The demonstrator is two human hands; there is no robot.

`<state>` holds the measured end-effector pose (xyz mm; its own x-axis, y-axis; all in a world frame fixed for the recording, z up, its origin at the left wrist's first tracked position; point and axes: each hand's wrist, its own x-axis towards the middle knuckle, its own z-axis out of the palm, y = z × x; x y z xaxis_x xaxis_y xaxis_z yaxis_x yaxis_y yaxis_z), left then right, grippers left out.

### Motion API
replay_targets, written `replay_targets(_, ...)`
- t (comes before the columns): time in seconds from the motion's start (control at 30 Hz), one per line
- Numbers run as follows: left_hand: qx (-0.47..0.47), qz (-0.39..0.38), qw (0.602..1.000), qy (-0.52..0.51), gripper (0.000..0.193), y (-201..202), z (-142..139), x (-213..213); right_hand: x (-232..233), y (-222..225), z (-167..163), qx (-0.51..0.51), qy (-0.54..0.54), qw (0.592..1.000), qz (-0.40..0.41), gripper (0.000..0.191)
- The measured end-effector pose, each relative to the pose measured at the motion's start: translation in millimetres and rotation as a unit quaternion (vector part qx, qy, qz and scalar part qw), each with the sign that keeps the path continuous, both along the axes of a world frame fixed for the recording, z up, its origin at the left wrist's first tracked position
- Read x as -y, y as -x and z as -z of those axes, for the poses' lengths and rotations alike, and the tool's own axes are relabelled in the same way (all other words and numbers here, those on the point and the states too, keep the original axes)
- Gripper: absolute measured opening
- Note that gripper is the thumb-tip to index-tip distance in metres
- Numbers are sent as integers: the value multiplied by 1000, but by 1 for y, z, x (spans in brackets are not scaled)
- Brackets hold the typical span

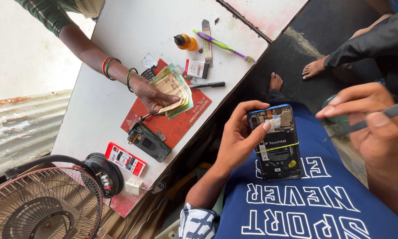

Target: The person repairs a disassembled smartphone, prying along the edge of the open phone with a pry tool and using tweezers to lift and reposition internal components. They unscrew and remove small parts, work on the phone's internals at the bench, and later handle a small component and wire near a soldering station.

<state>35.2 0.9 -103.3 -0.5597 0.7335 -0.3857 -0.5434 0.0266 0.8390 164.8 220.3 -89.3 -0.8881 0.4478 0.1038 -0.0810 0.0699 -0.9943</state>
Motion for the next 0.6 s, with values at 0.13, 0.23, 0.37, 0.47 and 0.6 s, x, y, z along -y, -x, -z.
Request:
replay_targets(0.13,15,-2,1000,12,39,-4,8,-1,2,-16,23,-57,63,995,45,40)
replay_targets(0.23,11,3,1000,15,41,-4,7,-1,0,-25,28,-81,18,996,-29,34)
replay_targets(0.37,-6,10,1000,24,42,-2,2,-3,3,-29,24,33,-88,995,-39,28)
replay_targets(0.47,-5,2,1000,18,42,-2,-2,-6,3,-24,16,3,-111,992,-61,25)
replay_targets(0.6,-56,32,997,48,40,0,-13,-5,5,-13,6,-16,34,998,-50,12)
